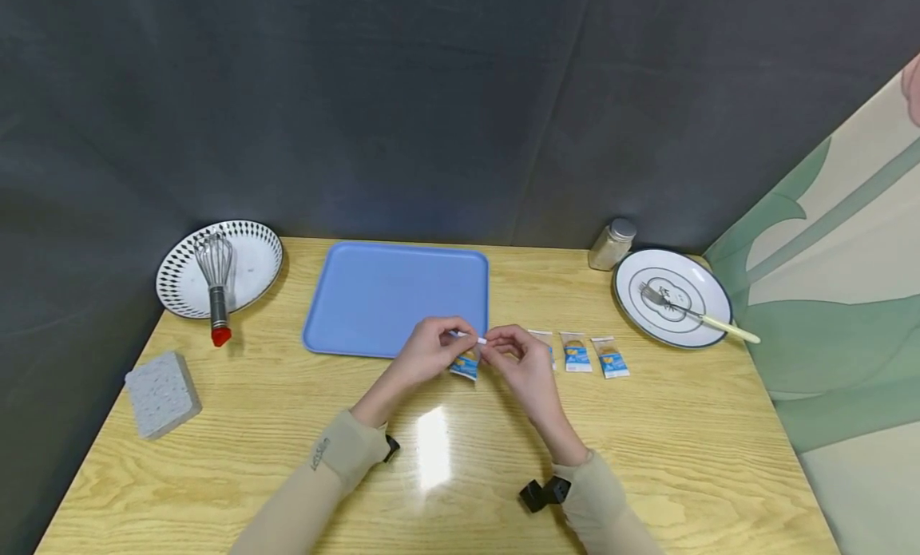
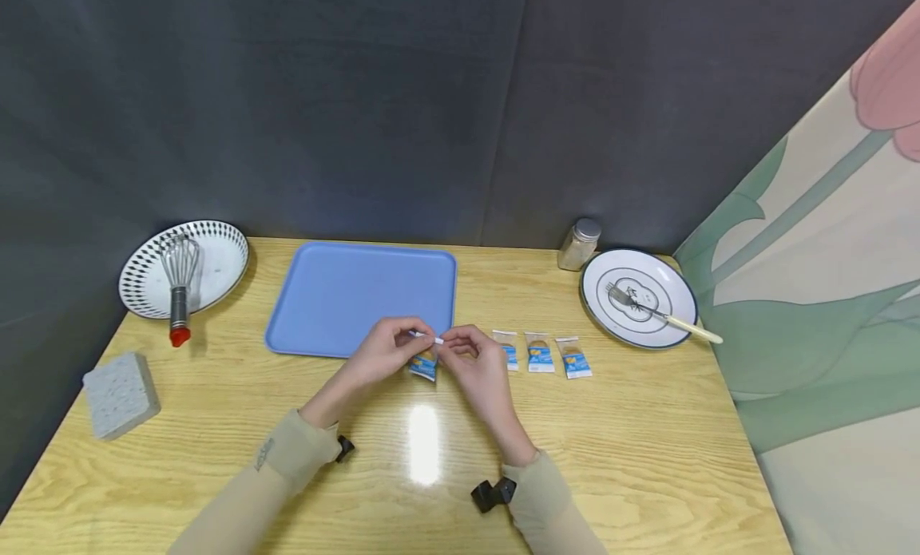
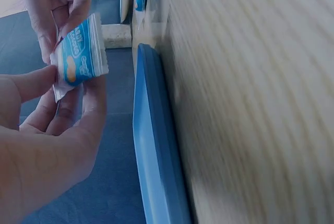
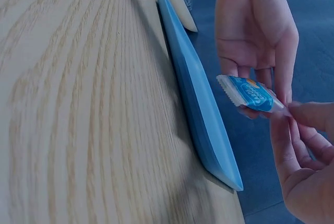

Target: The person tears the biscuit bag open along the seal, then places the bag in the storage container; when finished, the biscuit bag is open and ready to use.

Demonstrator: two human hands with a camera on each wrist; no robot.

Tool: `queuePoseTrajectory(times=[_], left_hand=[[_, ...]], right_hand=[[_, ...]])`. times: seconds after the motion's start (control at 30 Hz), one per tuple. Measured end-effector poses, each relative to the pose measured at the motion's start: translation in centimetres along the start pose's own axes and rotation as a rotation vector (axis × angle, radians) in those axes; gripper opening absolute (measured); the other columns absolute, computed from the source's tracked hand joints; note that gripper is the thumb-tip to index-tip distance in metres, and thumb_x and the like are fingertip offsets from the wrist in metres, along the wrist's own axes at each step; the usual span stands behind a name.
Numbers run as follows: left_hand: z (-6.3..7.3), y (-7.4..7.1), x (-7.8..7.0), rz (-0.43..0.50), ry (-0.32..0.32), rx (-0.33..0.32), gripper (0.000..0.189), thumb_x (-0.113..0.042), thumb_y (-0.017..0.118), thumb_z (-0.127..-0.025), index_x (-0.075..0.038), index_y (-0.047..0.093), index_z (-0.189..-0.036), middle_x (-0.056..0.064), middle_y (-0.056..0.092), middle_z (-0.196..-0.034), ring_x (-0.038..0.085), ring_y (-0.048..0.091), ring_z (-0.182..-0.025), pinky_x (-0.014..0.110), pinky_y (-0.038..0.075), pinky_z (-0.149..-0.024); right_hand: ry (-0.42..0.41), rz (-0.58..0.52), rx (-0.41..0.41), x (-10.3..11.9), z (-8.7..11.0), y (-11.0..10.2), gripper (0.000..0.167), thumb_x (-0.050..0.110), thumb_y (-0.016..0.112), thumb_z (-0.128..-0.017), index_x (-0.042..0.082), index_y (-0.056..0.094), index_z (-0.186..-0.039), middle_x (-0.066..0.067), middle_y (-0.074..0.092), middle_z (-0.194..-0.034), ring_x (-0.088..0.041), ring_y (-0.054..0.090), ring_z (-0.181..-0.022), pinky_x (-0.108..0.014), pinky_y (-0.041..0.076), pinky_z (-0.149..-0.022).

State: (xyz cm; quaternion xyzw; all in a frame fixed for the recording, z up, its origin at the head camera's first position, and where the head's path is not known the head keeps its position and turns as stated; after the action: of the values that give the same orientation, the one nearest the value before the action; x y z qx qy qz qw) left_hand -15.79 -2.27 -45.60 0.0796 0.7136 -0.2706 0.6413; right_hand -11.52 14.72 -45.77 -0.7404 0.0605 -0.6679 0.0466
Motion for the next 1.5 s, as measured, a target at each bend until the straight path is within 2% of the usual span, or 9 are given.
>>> queuePoseTrajectory(times=[0.13,0.23,0.37,0.7,0.87,1.03,1.23,1.37,1.5], left_hand=[[-0.2,-0.3,-0.2,-0.071,0.042,0.013,0.014,-0.009,0.065,-0.108,-0.004,0.078,-0.107,0.008,0.076,-0.105,0.021,0.074,-0.095,0.035,0.058,-0.086],[-0.3,-0.6,-0.4,-0.104,0.055,0.026,0.014,-0.008,0.065,-0.108,-0.005,0.078,-0.105,0.007,0.076,-0.105,0.023,0.072,-0.099,0.039,0.058,-0.092],[-0.3,-0.8,-0.5,-0.117,0.054,0.040,0.013,-0.009,0.065,-0.108,-0.007,0.078,-0.104,0.006,0.075,-0.104,0.022,0.071,-0.097,0.039,0.057,-0.090],[-0.4,-1.1,-0.6,-0.116,0.045,0.056,0.012,-0.007,0.066,-0.107,-0.006,0.076,-0.102,0.007,0.075,-0.103,0.020,0.070,-0.088,0.035,0.057,-0.080],[-0.3,-1.1,-0.5,-0.120,0.006,0.065,0.014,-0.011,0.065,-0.109,-0.009,0.077,-0.102,0.004,0.074,-0.101,0.016,0.068,-0.086,0.035,0.055,-0.079],[-0.3,-1.1,-0.7,-0.118,0.012,0.063,0.016,-0.011,0.062,-0.110,-0.007,0.075,-0.102,0.005,0.073,-0.097,0.015,0.067,-0.082,0.036,0.054,-0.078],[-0.2,-0.9,-0.7,-0.110,-0.014,0.013,0.015,-0.008,0.064,-0.108,-0.008,0.076,-0.099,0.005,0.073,-0.096,0.015,0.068,-0.080,0.036,0.055,-0.078],[0.3,-0.5,-0.7,-0.082,-0.088,-0.059,0.016,-0.007,0.065,-0.107,-0.010,0.076,-0.096,0.004,0.075,-0.101,0.020,0.074,-0.092,0.041,0.058,-0.083],[0.4,-0.1,-0.8,-0.068,-0.142,-0.123,0.016,-0.006,0.066,-0.106,-0.011,0.077,-0.095,0.006,0.076,-0.107,0.025,0.076,-0.102,0.048,0.057,-0.093]], right_hand=[[0.006,0.015,-0.007,-0.1,-0.2,0.4,0.012,-0.006,0.077,-0.096,-0.009,0.072,-0.107,-0.020,0.072,-0.102,-0.019,0.071,-0.090,-0.024,0.060,-0.081],[0.024,0.021,0.000,-0.2,-0.3,0.6,0.010,-0.004,0.076,-0.097,-0.008,0.072,-0.105,-0.018,0.073,-0.099,-0.021,0.072,-0.087,-0.030,0.062,-0.080],[0.027,0.033,-0.009,-0.2,-0.2,0.9,0.011,-0.001,0.078,-0.098,-0.007,0.073,-0.104,-0.017,0.073,-0.099,-0.021,0.072,-0.086,-0.030,0.062,-0.079],[0.002,0.031,-0.081,-0.2,-0.4,1.3,0.011,-0.001,0.082,-0.094,-0.006,0.074,-0.099,-0.016,0.074,-0.094,-0.014,0.072,-0.082,-0.020,0.058,-0.071],[-0.003,0.013,-0.089,-0.3,-0.6,1.4,0.008,-0.002,0.082,-0.093,-0.004,0.075,-0.095,-0.016,0.074,-0.091,-0.013,0.071,-0.078,-0.023,0.058,-0.070],[0.022,0.021,-0.097,-0.4,-0.9,1.6,0.007,-0.002,0.081,-0.094,-0.005,0.075,-0.094,-0.014,0.073,-0.087,-0.018,0.072,-0.076,-0.030,0.060,-0.068],[0.018,0.055,-0.076,-0.3,-1.1,1.9,0.008,-0.007,0.079,-0.093,-0.007,0.072,-0.092,-0.015,0.071,-0.083,-0.021,0.069,-0.072,-0.027,0.058,-0.064],[-0.028,0.132,-0.074,-0.1,-1.0,2.2,0.010,-0.010,0.078,-0.092,-0.007,0.069,-0.089,-0.015,0.069,-0.079,-0.015,0.061,-0.068,-0.018,0.050,-0.060],[-0.068,0.183,-0.103,0.2,-0.9,2.6,0.012,-0.012,0.076,-0.093,-0.005,0.067,-0.088,-0.012,0.066,-0.077,-0.013,0.056,-0.066,-0.017,0.045,-0.058]])
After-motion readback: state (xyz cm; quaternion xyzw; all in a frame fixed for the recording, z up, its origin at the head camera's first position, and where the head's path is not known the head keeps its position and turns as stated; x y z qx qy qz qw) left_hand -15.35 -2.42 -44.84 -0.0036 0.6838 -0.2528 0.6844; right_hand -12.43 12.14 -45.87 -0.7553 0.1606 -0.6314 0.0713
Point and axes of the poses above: each hand's wrist, its own z-axis away from the middle knuckle, its own y-axis out of the palm, x = y × z, the point moved 4 cm from there along -z, towards the middle knuckle
